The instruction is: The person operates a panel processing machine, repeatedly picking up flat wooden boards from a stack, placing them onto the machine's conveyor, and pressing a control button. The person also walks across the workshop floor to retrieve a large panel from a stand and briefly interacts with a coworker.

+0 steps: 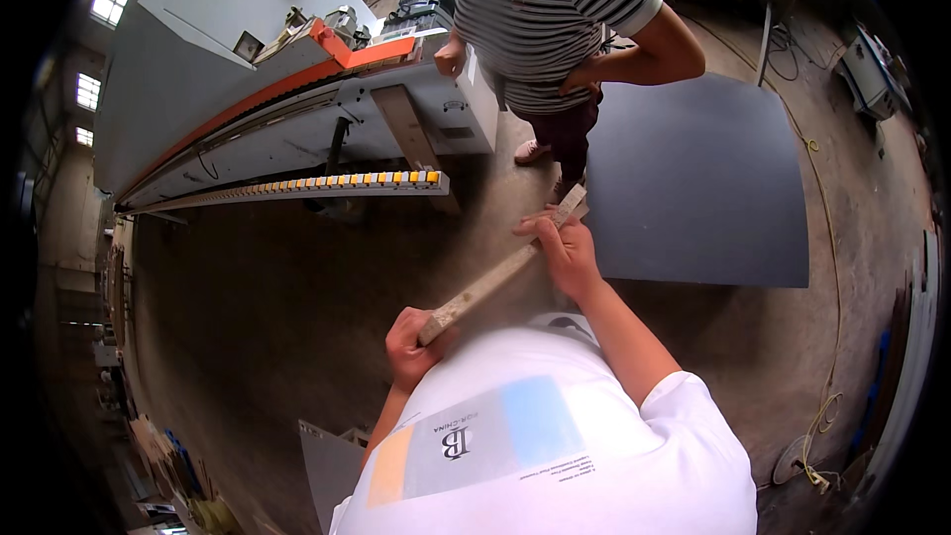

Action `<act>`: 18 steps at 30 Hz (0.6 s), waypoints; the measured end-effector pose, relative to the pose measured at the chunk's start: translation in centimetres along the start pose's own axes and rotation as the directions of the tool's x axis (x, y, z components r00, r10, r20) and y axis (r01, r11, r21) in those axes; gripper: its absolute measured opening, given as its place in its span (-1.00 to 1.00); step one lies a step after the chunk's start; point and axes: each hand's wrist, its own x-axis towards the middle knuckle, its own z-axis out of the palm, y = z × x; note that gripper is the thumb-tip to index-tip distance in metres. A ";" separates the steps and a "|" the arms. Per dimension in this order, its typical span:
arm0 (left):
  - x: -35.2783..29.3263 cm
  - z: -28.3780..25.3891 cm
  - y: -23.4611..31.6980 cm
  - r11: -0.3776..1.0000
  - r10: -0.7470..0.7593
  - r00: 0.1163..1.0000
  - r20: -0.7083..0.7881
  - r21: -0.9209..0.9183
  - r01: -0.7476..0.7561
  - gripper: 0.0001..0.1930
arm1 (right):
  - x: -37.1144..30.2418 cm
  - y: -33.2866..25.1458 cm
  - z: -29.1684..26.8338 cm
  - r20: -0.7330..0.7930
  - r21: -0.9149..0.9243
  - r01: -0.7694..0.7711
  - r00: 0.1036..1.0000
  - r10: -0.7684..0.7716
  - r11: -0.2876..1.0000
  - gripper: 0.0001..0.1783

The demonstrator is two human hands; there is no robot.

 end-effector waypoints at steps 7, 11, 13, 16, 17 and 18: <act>0.2 0.4 0.2 0.999 0.035 0.999 0.010 0.026 -0.035 -0.71 | 0.0 -1.1 0.2 -0.046 0.275 -0.325 0.936 0.350 0.905 -0.39; 0.4 0.1 0.4 0.995 0.075 0.996 0.050 0.063 -0.078 -0.63 | 1.2 -1.0 -1.2 -0.237 0.571 -0.419 0.740 0.630 0.706 -0.50; -0.1 0.0 -0.2 0.993 0.068 0.996 0.064 0.096 -0.074 -0.55 | 1.6 -0.8 -1.9 -0.229 0.657 -0.408 0.693 0.684 0.634 -0.54; -0.1 0.3 -0.2 0.997 0.059 0.997 0.057 0.052 -0.062 -0.54 | 2.0 -0.7 -2.8 -0.200 0.691 -0.384 0.713 0.673 0.612 -0.56; -0.2 0.3 -0.2 0.998 0.043 0.998 0.054 0.037 -0.045 -0.59 | 1.9 -0.7 -3.0 -0.188 0.686 -0.380 0.731 0.656 0.620 -0.56; -0.4 0.4 -0.2 0.999 0.027 0.998 0.050 0.022 -0.029 -0.65 | 1.6 -0.7 -2.9 -0.191 0.596 -0.402 0.770 0.609 0.695 -0.56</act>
